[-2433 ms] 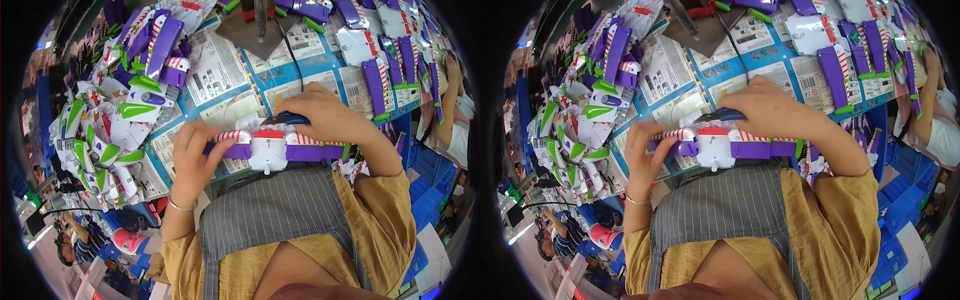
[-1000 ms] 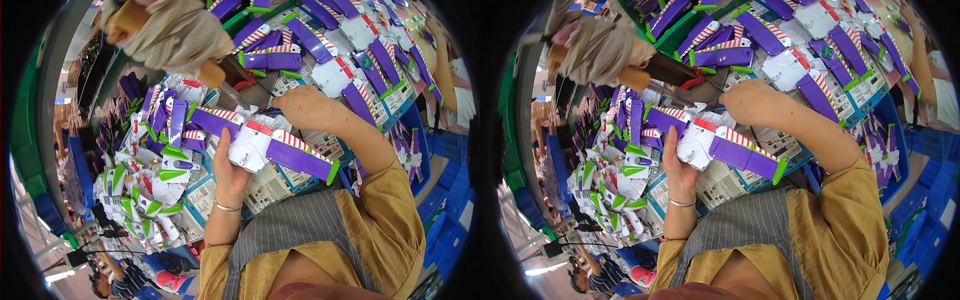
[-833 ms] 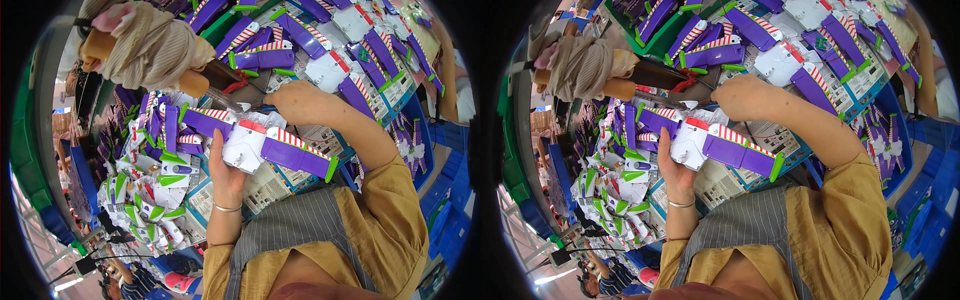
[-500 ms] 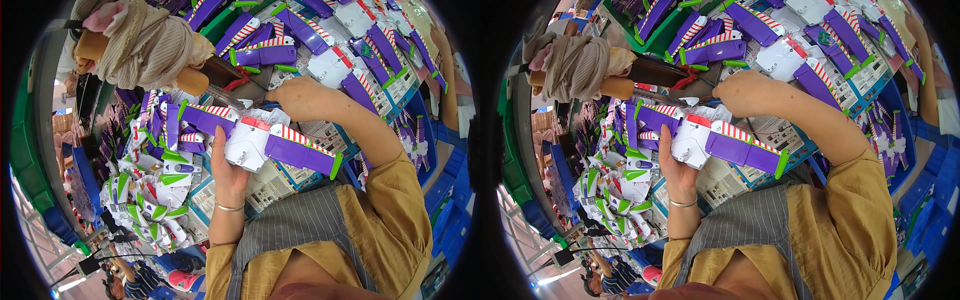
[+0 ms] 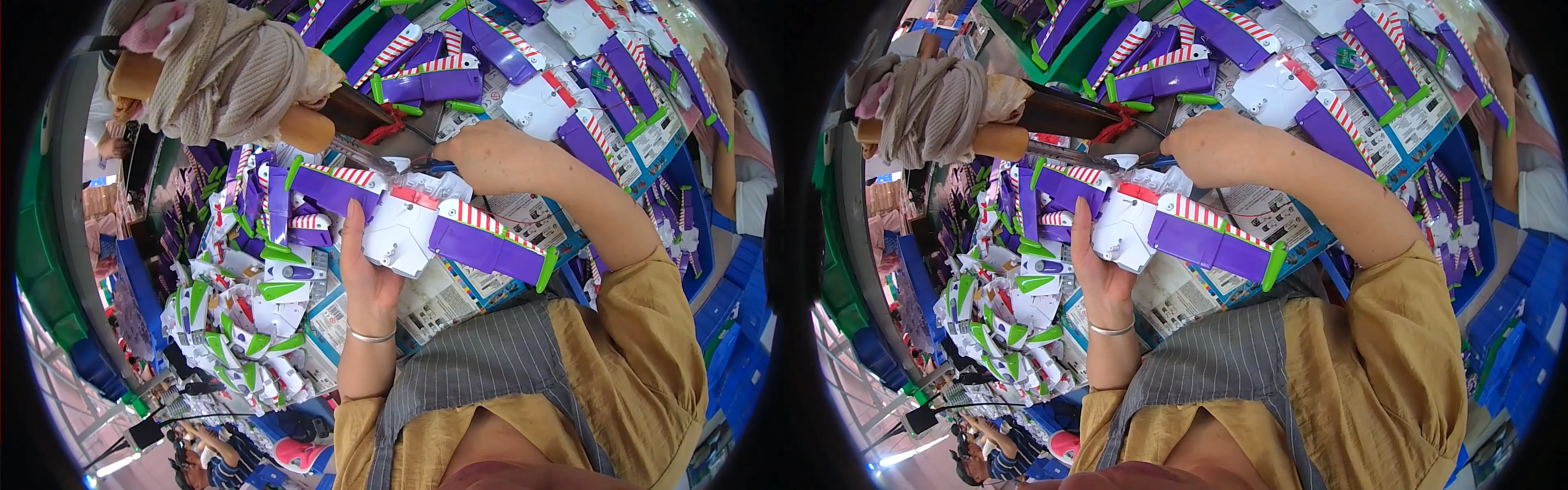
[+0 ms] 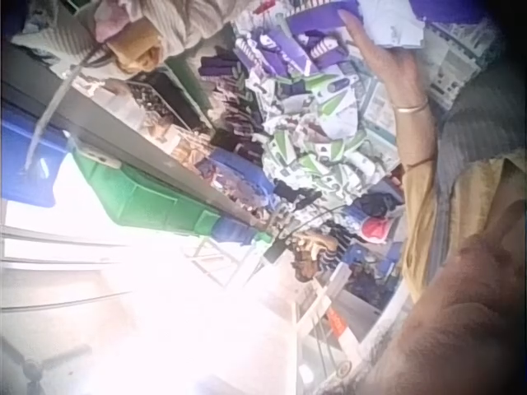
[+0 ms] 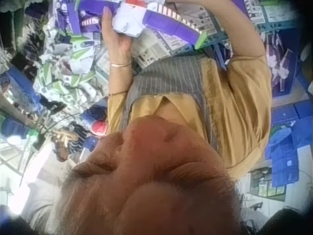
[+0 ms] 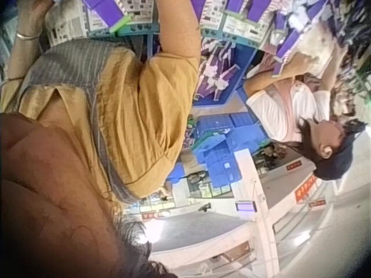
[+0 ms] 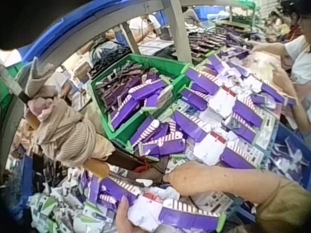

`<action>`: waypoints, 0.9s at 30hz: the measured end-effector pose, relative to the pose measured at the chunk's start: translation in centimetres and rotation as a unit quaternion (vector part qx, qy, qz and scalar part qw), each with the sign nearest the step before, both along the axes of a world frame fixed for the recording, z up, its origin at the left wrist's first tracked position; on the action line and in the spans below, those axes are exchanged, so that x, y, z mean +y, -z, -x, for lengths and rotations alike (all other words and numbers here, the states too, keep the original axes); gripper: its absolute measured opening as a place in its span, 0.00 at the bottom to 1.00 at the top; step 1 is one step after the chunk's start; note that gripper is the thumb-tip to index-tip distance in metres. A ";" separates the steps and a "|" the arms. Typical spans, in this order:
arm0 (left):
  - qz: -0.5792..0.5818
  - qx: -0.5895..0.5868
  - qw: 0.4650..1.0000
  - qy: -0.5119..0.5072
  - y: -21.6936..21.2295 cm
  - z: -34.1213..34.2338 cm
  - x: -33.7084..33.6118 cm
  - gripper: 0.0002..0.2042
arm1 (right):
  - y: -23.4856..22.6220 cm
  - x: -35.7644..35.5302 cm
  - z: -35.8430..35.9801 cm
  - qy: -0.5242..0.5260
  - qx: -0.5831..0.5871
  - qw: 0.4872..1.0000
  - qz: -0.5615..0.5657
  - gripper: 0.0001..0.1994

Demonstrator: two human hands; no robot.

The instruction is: The person assembles toy wing units by attaching plastic wing sections to base plates and trimming pieces using pliers.

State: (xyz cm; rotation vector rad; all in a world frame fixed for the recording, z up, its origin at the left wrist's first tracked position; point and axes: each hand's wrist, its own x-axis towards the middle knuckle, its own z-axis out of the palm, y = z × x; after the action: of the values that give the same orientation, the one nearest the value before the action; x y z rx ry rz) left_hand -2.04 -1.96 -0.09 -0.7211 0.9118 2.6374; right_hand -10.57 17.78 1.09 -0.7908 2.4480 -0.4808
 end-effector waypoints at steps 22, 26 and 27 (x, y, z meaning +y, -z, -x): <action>0.019 0.017 1.000 0.003 -0.2 0.0 0.2 0.21 | 0.0 0.1 -0.2 -0.005 0.009 1.000 -0.004 0.17; 0.002 0.017 1.000 0.009 -0.4 0.0 0.4 0.21 | 0.4 0.2 -0.4 -0.004 0.035 0.999 0.003 0.17; -0.004 0.012 1.000 0.009 -0.2 -0.1 0.3 0.21 | 0.3 0.1 -0.4 -0.009 0.038 0.999 0.002 0.17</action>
State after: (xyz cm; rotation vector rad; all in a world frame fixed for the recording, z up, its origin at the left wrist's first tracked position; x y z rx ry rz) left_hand -1.96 -1.65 0.15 -0.6778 0.9091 2.6381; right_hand -10.15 17.89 0.83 -0.8475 2.5082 -0.4567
